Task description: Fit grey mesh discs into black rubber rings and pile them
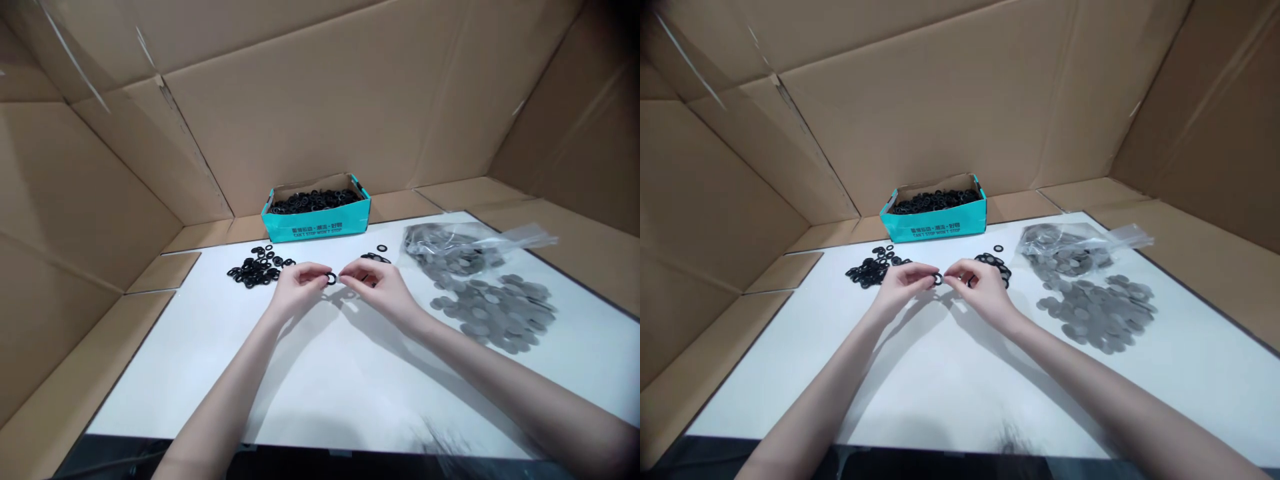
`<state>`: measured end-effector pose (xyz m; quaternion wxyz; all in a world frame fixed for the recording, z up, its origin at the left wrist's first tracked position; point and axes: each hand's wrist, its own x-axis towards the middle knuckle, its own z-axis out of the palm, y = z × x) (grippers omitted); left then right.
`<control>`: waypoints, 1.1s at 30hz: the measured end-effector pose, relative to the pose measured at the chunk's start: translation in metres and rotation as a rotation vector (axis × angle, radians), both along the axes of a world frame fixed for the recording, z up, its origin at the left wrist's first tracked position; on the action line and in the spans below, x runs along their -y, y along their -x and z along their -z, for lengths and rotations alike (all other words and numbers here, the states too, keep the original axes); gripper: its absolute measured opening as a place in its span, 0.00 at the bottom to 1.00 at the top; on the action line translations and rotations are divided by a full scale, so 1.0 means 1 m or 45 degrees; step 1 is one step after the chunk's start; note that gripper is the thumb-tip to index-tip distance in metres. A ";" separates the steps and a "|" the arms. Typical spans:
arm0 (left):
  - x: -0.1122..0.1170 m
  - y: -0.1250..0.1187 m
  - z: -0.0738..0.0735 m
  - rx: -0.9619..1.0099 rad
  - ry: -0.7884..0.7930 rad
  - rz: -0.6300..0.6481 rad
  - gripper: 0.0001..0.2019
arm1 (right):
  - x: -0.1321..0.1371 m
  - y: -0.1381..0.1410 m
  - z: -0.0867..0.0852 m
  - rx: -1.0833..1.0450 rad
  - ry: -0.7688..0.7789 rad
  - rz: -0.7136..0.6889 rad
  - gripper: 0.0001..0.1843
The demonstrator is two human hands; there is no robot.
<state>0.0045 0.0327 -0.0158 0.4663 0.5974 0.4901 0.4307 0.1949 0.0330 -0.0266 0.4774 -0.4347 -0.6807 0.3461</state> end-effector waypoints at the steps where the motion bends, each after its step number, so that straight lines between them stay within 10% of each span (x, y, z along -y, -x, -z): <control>1: 0.002 -0.003 0.000 0.042 0.016 0.015 0.13 | 0.000 -0.001 0.004 -0.020 0.007 0.007 0.10; 33: 0.021 -0.023 0.002 0.027 -0.146 0.159 0.10 | 0.010 -0.013 0.017 0.122 -0.219 -0.067 0.09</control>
